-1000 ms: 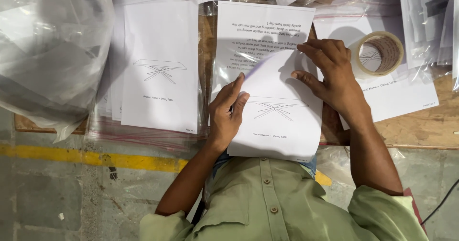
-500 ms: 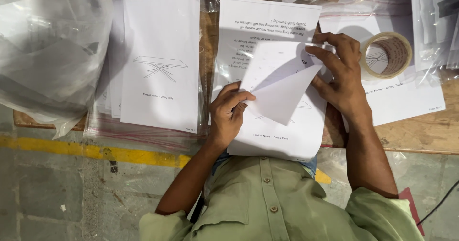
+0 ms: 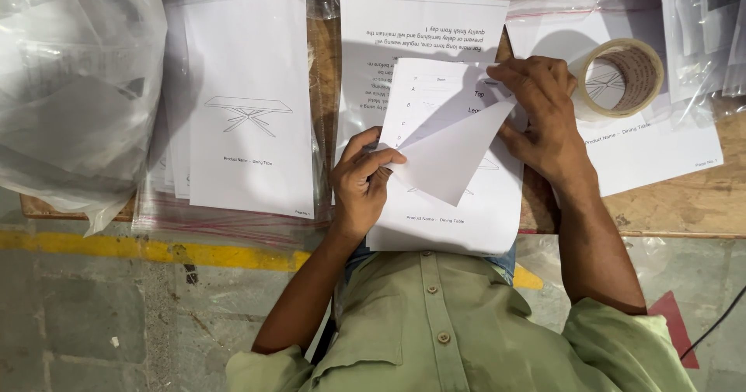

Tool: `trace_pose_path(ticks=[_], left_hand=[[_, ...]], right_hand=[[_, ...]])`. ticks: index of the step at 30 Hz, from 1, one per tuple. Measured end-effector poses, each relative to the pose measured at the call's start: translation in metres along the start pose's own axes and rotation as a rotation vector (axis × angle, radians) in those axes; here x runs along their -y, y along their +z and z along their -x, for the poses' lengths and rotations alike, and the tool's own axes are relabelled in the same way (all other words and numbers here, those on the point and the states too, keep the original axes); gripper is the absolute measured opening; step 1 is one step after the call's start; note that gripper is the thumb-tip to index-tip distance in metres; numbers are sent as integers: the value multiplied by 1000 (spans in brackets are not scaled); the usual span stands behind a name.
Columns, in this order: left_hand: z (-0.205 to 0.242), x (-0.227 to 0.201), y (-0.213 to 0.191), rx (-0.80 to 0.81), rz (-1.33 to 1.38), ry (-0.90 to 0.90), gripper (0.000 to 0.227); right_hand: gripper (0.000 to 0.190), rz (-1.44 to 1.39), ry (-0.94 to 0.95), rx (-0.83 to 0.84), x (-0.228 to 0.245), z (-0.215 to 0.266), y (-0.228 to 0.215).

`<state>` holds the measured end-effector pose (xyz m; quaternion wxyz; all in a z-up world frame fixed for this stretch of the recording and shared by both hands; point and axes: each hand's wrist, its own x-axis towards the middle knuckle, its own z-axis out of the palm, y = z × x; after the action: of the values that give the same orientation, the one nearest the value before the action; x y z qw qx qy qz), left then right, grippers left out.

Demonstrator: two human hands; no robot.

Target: The person places printed instruction sheets into clear plastic poly bags on a wooden workbench. They handle the sheets and bags by hand, aligning the paper before inserting it into each bag. The person repeats this process for multiple sheets, stacking the filled bags on the table.

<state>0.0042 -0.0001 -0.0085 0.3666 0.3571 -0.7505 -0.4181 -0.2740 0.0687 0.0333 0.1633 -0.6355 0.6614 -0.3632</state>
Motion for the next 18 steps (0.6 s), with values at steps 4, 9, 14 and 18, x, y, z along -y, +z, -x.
trace_pose_path(ticks=[4,9,14,18], left_hand=[[0,3,1,9,-3,-32,37],[0,8,3,-1,3,-3,32],[1,6,1,-37,-1,89,36],[6,19,4,-28,328,-54,42]], right_hand=[[71,14,-25,-14,0,1,2],[48,29,112,14,-6,7,5],[41,-23,12,-24,-5,7,3],[40,-35,-56,-49,-13,12,6]])
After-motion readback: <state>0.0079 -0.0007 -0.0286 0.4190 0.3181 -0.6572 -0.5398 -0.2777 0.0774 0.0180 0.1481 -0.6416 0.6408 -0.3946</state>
